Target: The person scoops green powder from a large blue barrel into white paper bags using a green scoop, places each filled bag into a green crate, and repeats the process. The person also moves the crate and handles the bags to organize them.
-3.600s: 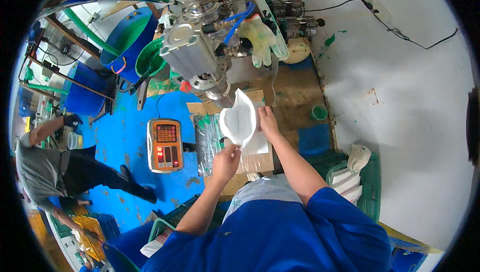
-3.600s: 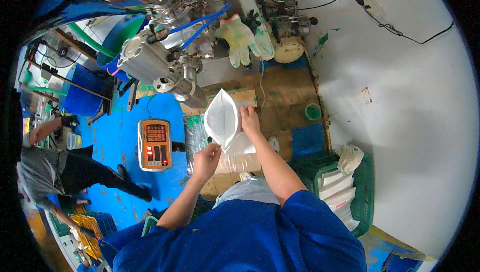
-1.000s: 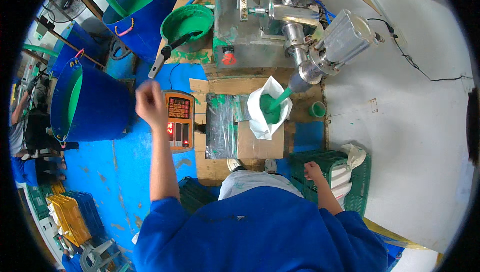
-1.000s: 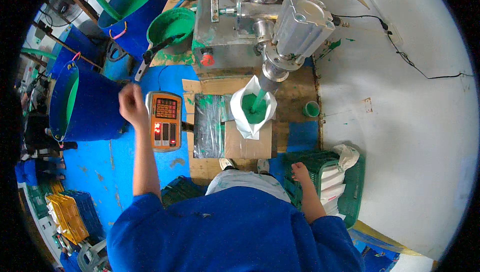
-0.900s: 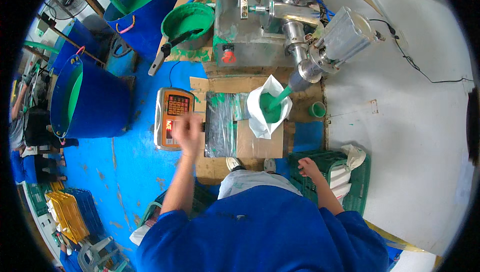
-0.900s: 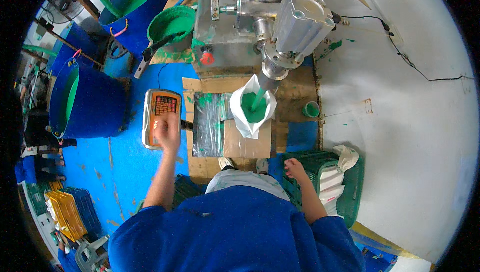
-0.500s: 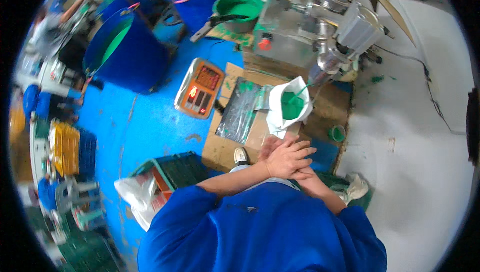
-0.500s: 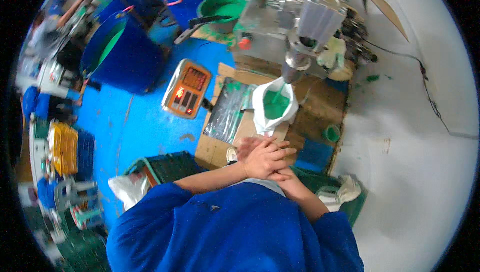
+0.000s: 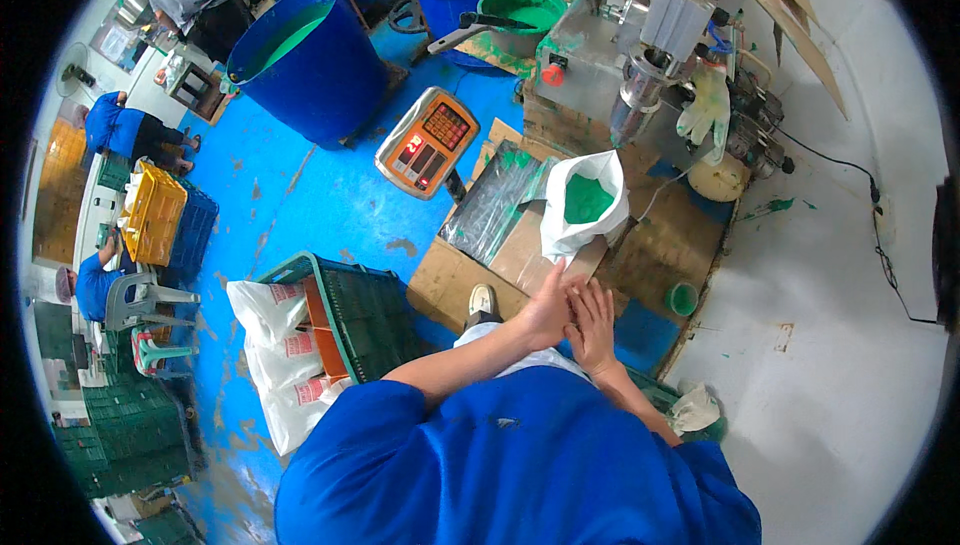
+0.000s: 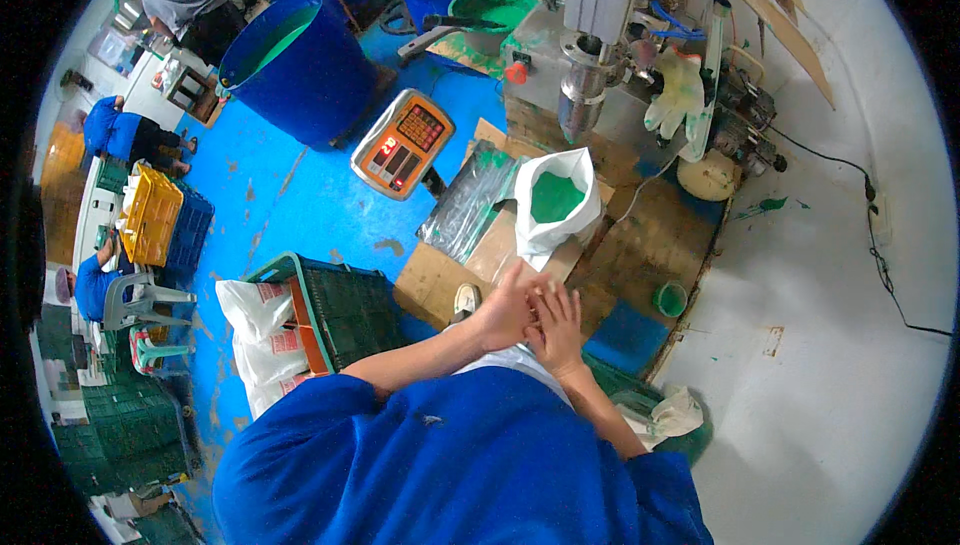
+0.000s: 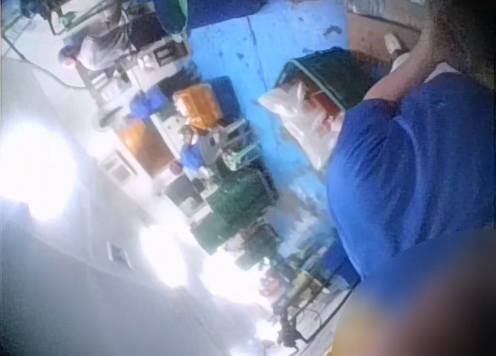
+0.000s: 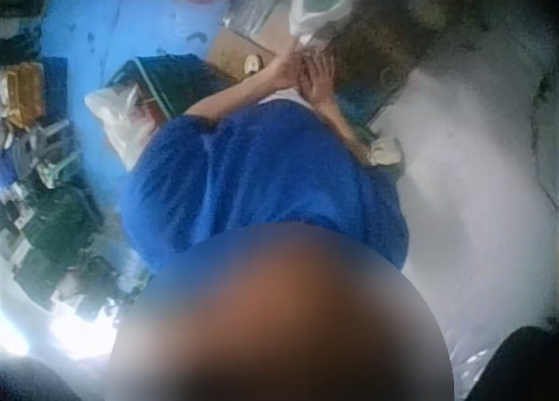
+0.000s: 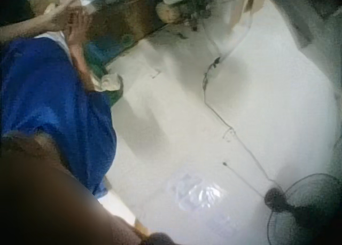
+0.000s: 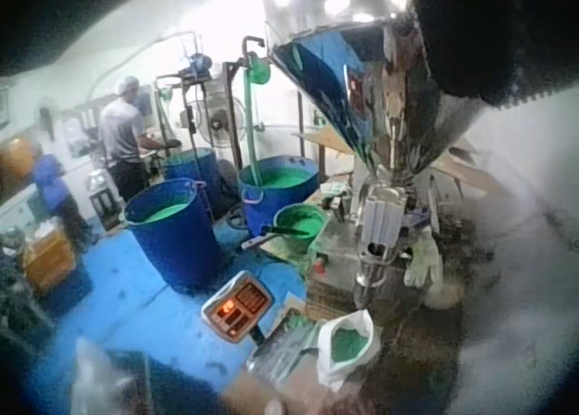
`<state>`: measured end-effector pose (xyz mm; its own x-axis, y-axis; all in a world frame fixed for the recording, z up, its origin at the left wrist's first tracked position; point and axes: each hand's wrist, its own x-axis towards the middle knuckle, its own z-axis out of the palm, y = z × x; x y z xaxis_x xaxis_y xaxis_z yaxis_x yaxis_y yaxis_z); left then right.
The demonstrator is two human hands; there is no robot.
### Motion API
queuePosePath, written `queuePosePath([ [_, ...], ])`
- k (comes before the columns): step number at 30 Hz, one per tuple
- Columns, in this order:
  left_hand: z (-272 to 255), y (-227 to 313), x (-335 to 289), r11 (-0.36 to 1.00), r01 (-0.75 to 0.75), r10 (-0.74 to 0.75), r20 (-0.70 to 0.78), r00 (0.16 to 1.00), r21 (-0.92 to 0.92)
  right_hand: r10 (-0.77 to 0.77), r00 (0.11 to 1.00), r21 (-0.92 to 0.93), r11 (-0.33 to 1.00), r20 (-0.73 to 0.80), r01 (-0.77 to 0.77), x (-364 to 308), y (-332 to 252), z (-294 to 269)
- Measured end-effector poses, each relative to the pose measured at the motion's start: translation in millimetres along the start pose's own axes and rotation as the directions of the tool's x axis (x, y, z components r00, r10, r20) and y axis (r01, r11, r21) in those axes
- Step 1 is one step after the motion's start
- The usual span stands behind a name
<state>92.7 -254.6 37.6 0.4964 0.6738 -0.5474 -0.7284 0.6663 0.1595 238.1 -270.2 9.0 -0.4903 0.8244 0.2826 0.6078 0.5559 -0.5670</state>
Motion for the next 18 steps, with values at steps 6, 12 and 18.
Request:
queuePosePath([
  [6, -46, 105, -12, 0.111, -0.291, 0.672, 0.144, 0.726, 0.95, 0.606, 0.552, -0.245, 0.769, 0.573, -0.59, -107, 87, -5],
  [12, -3, 341, 45, -0.188, -0.369, 0.942, 0.273, 0.193, 0.91, 0.749, 0.53, -0.207, 0.636, 0.398, -0.743, -149, 123, -6],
  [18, 79, 434, 85, -0.543, -0.35, 0.737, 0.633, 0.237, 0.763, 0.818, 0.367, -0.05, 0.431, 0.443, -0.901, -127, 115, 18],
])
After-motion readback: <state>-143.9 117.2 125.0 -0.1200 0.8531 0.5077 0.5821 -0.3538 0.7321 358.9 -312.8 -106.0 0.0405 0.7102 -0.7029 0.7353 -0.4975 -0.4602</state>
